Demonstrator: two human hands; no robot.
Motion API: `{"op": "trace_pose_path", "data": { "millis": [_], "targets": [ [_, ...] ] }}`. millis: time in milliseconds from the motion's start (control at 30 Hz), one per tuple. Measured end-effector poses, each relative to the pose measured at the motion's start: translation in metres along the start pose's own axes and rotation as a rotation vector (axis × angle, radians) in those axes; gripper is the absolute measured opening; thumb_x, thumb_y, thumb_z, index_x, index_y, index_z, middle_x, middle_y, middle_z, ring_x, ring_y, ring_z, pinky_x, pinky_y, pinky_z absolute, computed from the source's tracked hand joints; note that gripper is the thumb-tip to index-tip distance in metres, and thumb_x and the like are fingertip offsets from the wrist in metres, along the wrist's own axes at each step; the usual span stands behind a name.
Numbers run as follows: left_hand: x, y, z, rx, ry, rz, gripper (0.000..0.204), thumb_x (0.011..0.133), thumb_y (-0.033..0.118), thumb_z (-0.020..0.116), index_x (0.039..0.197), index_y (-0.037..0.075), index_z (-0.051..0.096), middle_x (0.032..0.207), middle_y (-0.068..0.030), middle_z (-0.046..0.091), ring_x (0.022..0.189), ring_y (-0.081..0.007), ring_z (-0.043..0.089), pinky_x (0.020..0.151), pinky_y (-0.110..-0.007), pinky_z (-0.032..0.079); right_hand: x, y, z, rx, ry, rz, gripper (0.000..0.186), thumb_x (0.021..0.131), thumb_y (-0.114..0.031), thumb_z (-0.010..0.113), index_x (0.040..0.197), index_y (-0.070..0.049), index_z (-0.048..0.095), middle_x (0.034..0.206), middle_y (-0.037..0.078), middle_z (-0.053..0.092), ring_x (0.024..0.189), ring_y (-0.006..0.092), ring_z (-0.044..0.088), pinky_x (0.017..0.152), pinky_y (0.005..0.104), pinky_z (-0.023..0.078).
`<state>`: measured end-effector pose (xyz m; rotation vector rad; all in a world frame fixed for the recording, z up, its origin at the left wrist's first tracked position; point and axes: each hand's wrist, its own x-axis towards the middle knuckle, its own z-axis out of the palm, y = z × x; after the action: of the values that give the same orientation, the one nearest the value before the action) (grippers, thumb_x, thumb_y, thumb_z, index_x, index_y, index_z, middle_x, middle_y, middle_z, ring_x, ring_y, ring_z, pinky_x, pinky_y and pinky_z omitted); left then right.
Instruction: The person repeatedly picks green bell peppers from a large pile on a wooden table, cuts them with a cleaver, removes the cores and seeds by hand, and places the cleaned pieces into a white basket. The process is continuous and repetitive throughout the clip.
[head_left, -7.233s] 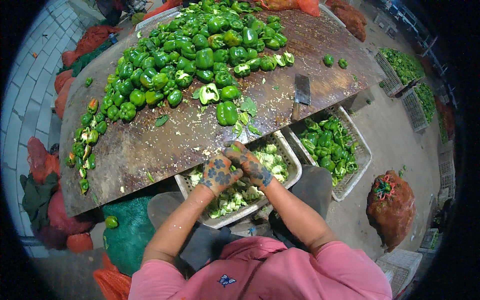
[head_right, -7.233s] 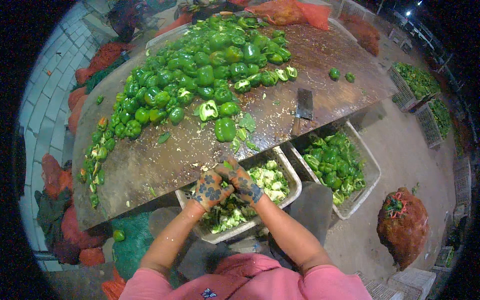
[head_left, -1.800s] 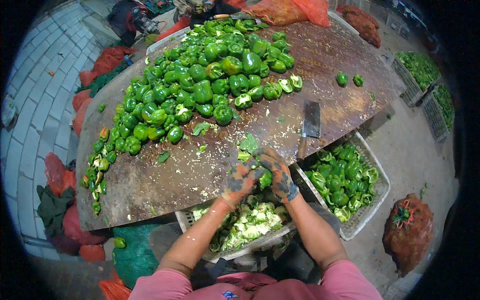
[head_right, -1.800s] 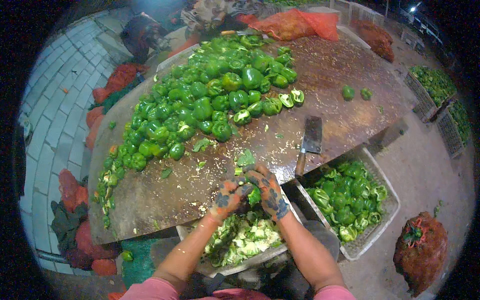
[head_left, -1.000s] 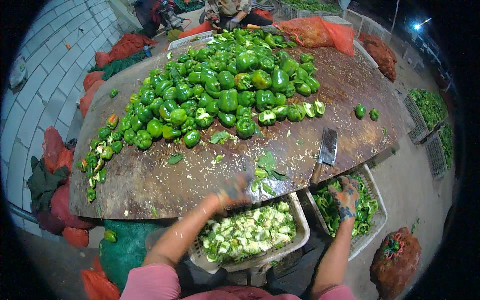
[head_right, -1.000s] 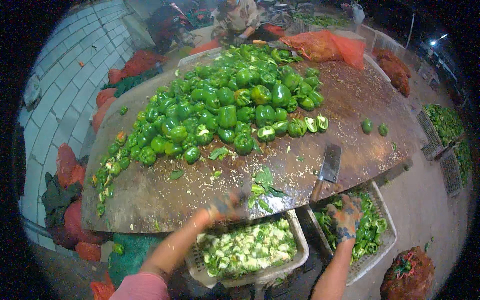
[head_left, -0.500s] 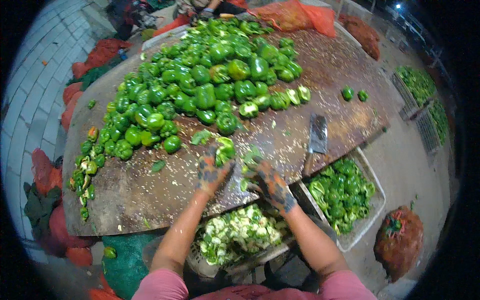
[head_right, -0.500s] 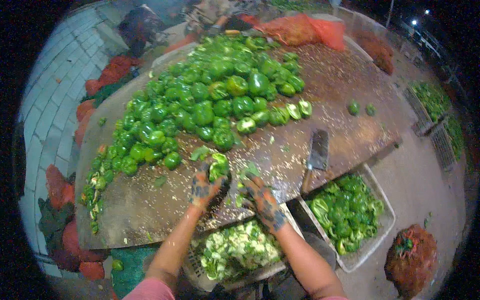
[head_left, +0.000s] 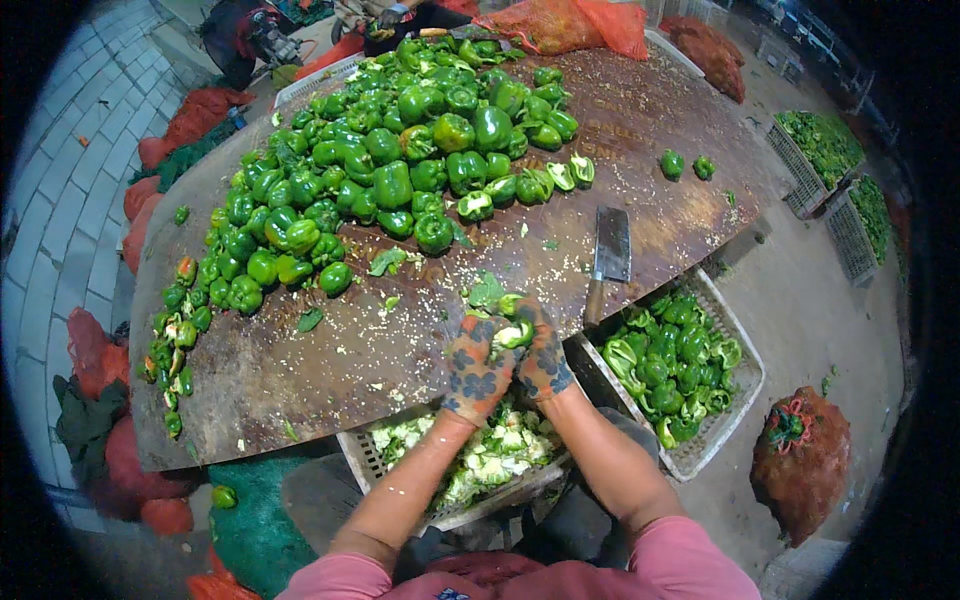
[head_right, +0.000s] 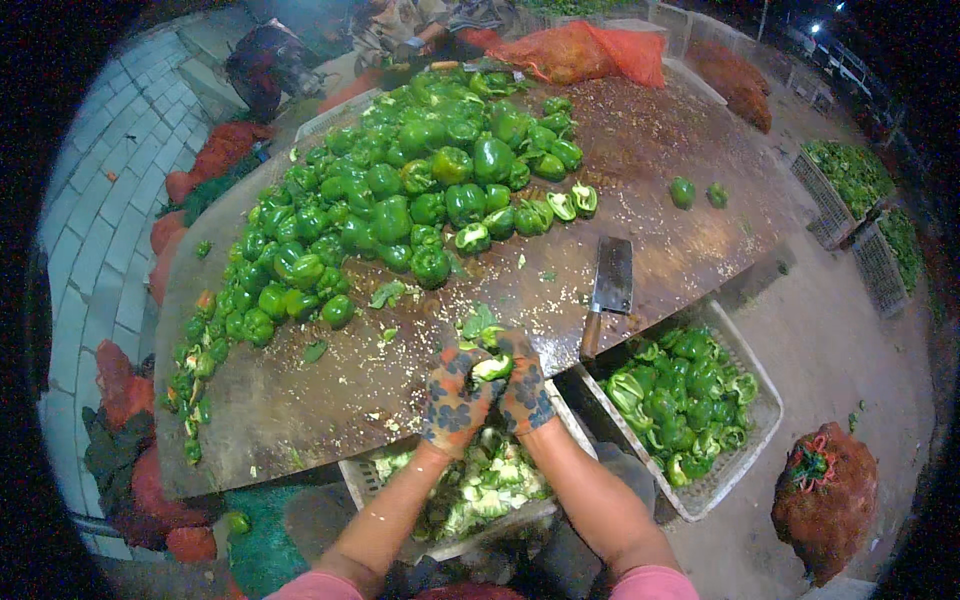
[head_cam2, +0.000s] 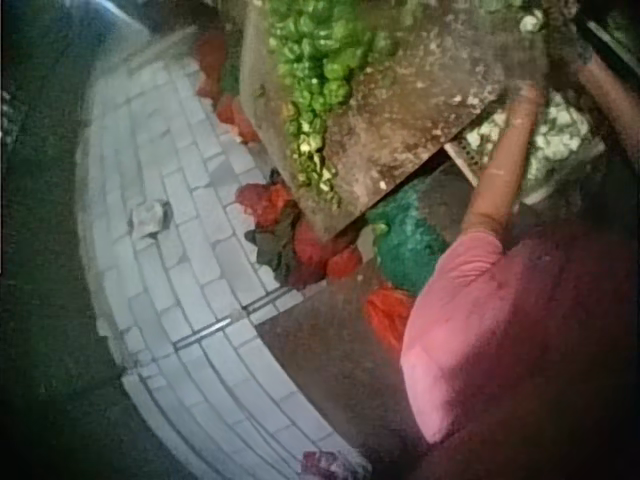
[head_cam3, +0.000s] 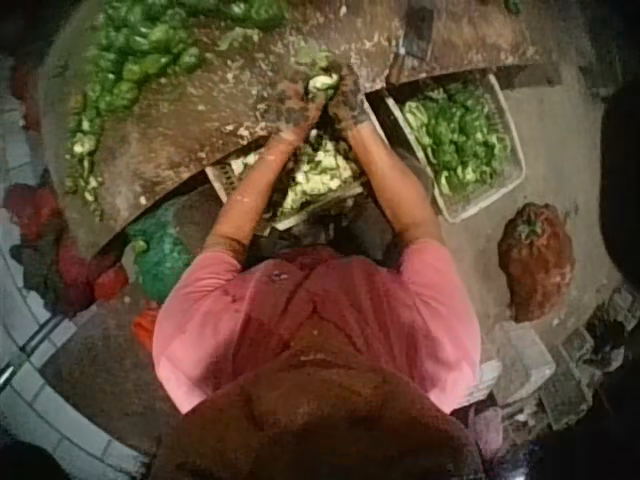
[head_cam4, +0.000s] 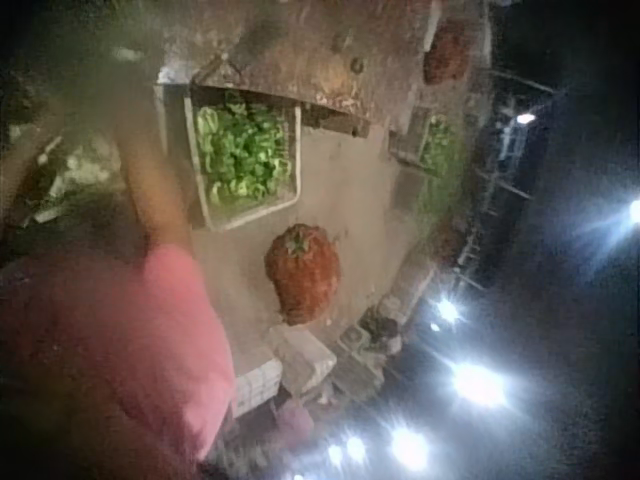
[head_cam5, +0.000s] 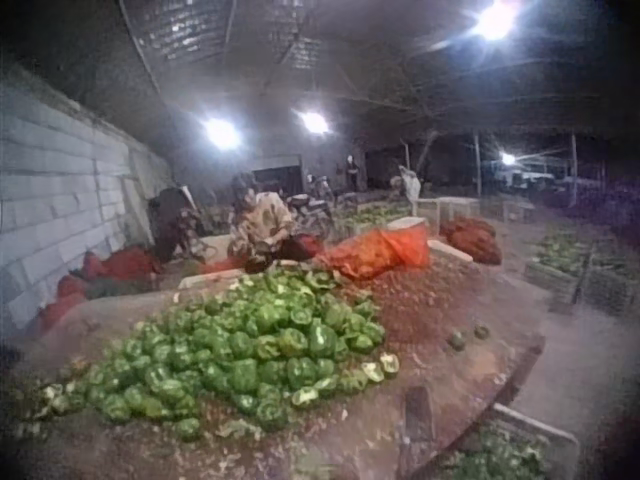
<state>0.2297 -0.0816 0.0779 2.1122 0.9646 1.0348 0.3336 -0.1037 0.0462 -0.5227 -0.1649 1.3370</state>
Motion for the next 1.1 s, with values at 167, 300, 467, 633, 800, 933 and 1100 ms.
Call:
{"op": "trace_pose_path", "data": {
  "millis": [167, 300, 467, 633, 800, 933, 1100],
  "targets": [
    [0.007, 0.032, 0.034, 0.066, 0.128, -0.076, 0.027, 0.069, 0.005, 0.059, 0.096, 0.002, 0.058, 0.087, -0.013, 0.055, 0.079, -0.0287, 0.056, 0.072, -0.035, 0.044, 0.021, 0.005, -0.069, -0.293, 0.112, -0.262, 0.019, 0.088, -0.019, 0.045, 0.101, -0.008, 0.053, 0.094, 0.004, 0.055, 0.087, 0.0146, 0.054, 0.075, 0.028, 0.045],
    [0.01, 0.035, 0.057, -0.74, 0.213, -0.515, 0.03, 0.074, 0.01, 0.065, 0.101, -0.001, 0.057, 0.09, -0.0068, 0.059, 0.077, -0.0134, 0.055, 0.07, -0.027, 0.045, 0.005, -0.021, -0.038, -0.153, 0.213, -0.276, 0.021, 0.088, -0.019, 0.048, 0.104, -0.007, 0.052, 0.095, 0.004, 0.055, 0.088, 0.0152, 0.054, 0.077, 0.0277, 0.044],
    [0.007, 0.04, 0.083, -1.229, 0.372, -0.678, 0.025, 0.077, 0.006, 0.059, 0.102, -0.001, 0.056, 0.09, -0.0061, 0.06, 0.078, -0.0149, 0.057, 0.07, -0.028, 0.046, 0.003, -0.044, -0.023, -1.034, 0.458, -0.661, 0.027, 0.085, -0.023, 0.053, 0.106, -0.005, 0.051, 0.098, 0.004, 0.055, 0.088, 0.0175, 0.054, 0.073, 0.029, 0.045],
    [0.016, 0.012, 0.081, -1.343, 0.072, -0.853, 0.034, 0.079, 0.013, 0.058, 0.111, 0.006, 0.051, 0.094, -0.0089, 0.059, 0.084, -0.0198, 0.056, 0.074, -0.033, 0.046, -0.015, -0.075, 0.013, -1.608, 0.311, -1.045, 0.032, 0.065, -0.014, 0.069, 0.092, -0.006, 0.056, 0.091, 0.01, 0.057, 0.082, 0.0247, 0.055, 0.073, 0.0317, 0.045],
    [0.044, -0.009, 0.023, -0.074, -1.096, -0.103, 0.072, 0.072, 0.053, 0.06, 0.131, 0.019, 0.039, 0.124, -0.0188, 0.047, 0.118, -0.0337, 0.041, 0.101, -0.041, 0.03, -0.042, -0.156, -0.089, -1.501, 0.652, -0.919, 0.036, 0.068, -0.024, 0.069, 0.101, -0.013, 0.058, 0.092, 0.003, 0.059, 0.085, 0.0203, 0.056, 0.062, 0.0314, 0.046],
    [0.131, -0.054, 0.029, 0.648, -0.484, -0.035, 0.052, 0.076, 0.034, 0.058, 0.12, 0.009, 0.047, 0.117, -0.019, 0.049, 0.101, -0.033, 0.052, 0.082, -0.042, 0.045, -0.055, -0.158, -0.075, -2.179, 0.871, -0.86, 0.042, 0.068, -0.027, 0.074, 0.101, -0.007, 0.058, 0.101, 0.009, 0.06, 0.094, 0.0244, 0.055, 0.074, 0.033, 0.046],
    [0.209, -0.121, 0.059, 0.823, -0.317, -0.202, 0.044, 0.068, 0.029, 0.063, 0.108, 0.012, 0.056, 0.111, -0.0178, 0.054, 0.099, -0.0336, 0.053, 0.084, -0.041, 0.044, -0.011, -0.116, -0.036, -1.538, 0.305, -0.581, 0.035, 0.074, -0.026, 0.067, 0.102, -0.006, 0.059, 0.088, 0.011, 0.06, 0.078, 0.0238, 0.058, 0.071, 0.0325, 0.047]
  ]
}}
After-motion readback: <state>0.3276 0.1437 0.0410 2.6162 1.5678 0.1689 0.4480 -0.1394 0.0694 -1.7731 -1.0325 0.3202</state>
